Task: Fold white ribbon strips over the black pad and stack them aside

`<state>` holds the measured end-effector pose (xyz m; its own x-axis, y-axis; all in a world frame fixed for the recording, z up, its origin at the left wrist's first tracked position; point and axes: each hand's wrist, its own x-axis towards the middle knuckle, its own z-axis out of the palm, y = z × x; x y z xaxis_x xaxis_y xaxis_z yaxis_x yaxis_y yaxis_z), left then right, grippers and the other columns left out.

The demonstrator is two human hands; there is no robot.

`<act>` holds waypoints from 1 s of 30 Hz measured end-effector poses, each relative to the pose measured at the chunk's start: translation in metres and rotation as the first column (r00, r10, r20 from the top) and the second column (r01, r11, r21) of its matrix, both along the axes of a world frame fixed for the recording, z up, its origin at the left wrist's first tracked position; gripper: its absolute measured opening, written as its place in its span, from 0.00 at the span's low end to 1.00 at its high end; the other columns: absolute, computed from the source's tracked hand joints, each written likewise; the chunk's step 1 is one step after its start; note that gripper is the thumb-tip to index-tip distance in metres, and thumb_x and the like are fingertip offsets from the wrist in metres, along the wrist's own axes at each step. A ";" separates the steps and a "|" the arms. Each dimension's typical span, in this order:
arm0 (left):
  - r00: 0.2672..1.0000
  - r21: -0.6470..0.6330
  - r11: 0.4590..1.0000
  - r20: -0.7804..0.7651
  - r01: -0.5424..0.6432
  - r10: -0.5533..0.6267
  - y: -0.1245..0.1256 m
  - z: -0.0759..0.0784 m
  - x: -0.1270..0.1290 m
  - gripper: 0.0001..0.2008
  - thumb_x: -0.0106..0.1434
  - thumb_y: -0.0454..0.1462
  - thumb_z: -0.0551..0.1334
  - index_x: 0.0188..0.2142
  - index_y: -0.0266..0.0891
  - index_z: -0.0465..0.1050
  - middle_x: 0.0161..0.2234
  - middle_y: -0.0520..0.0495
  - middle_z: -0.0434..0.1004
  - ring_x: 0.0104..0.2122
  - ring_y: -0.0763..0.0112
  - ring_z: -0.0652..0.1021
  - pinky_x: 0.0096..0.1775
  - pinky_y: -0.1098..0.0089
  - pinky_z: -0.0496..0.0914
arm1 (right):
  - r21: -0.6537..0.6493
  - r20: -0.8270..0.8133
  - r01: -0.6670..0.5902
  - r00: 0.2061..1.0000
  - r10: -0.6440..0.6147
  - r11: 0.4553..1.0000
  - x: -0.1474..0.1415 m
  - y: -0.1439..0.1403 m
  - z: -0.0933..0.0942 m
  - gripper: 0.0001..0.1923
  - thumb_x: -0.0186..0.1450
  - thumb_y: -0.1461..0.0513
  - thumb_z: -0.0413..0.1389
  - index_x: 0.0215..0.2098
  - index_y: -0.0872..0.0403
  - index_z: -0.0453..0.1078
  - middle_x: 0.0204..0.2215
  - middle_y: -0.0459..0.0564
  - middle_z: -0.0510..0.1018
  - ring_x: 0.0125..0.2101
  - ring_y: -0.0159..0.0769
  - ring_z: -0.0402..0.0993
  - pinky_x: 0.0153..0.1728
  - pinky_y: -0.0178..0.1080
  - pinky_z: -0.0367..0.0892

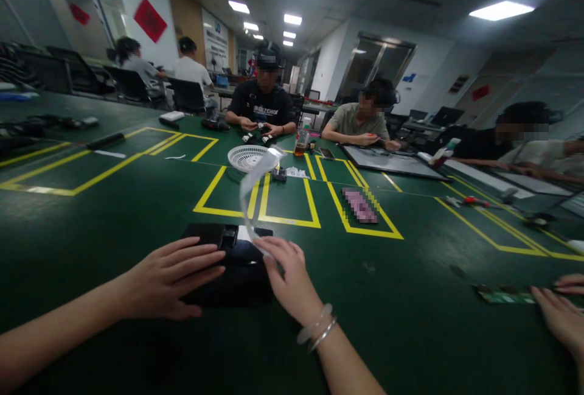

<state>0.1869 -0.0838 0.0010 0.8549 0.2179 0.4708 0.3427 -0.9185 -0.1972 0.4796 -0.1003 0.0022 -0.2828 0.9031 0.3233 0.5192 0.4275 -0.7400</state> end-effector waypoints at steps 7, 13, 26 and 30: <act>0.995 -0.163 0.987 -0.099 -0.005 -0.011 0.003 -0.018 0.009 0.23 0.65 0.48 0.68 0.53 0.36 0.73 0.53 0.44 0.73 0.52 0.57 0.73 0.63 0.59 0.58 | 0.045 0.556 -0.191 0.820 0.134 0.981 -0.013 -0.016 0.005 0.18 0.67 0.67 0.52 0.51 0.42 0.72 0.48 0.47 0.75 0.50 0.39 0.69 0.62 0.58 0.46; 0.995 -0.301 0.952 -0.092 -0.055 0.028 0.009 -0.024 0.010 0.15 0.65 0.41 0.68 0.49 0.40 0.75 0.48 0.47 0.76 0.47 0.60 0.76 0.57 0.61 0.65 | 0.089 0.575 -0.192 0.811 0.107 0.977 -0.013 -0.015 0.002 0.14 0.68 0.62 0.54 0.49 0.41 0.73 0.52 0.48 0.73 0.53 0.40 0.67 0.61 0.58 0.48; 0.992 -0.324 0.944 -0.125 -0.062 0.022 0.008 -0.019 0.008 0.17 0.64 0.39 0.68 0.51 0.39 0.72 0.49 0.44 0.74 0.46 0.58 0.75 0.53 0.61 0.67 | 0.156 0.566 -0.199 0.821 0.078 0.967 -0.015 -0.014 0.003 0.11 0.68 0.61 0.55 0.47 0.43 0.75 0.49 0.48 0.77 0.53 0.42 0.68 0.61 0.57 0.49; 0.990 -0.344 0.936 -0.135 -0.073 0.028 0.009 -0.020 0.009 0.19 0.63 0.40 0.69 0.52 0.40 0.72 0.48 0.45 0.75 0.46 0.59 0.75 0.53 0.61 0.66 | 0.126 0.586 -0.199 0.805 0.089 0.972 -0.016 -0.015 0.004 0.10 0.68 0.61 0.56 0.46 0.43 0.75 0.47 0.46 0.77 0.53 0.41 0.68 0.62 0.57 0.47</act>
<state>0.1958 -0.0749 -0.0191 0.8855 0.3931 0.2475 0.3840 -0.9193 0.0864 0.4639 -0.1148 0.0058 -0.5883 0.7817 0.2070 0.7462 0.6234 -0.2335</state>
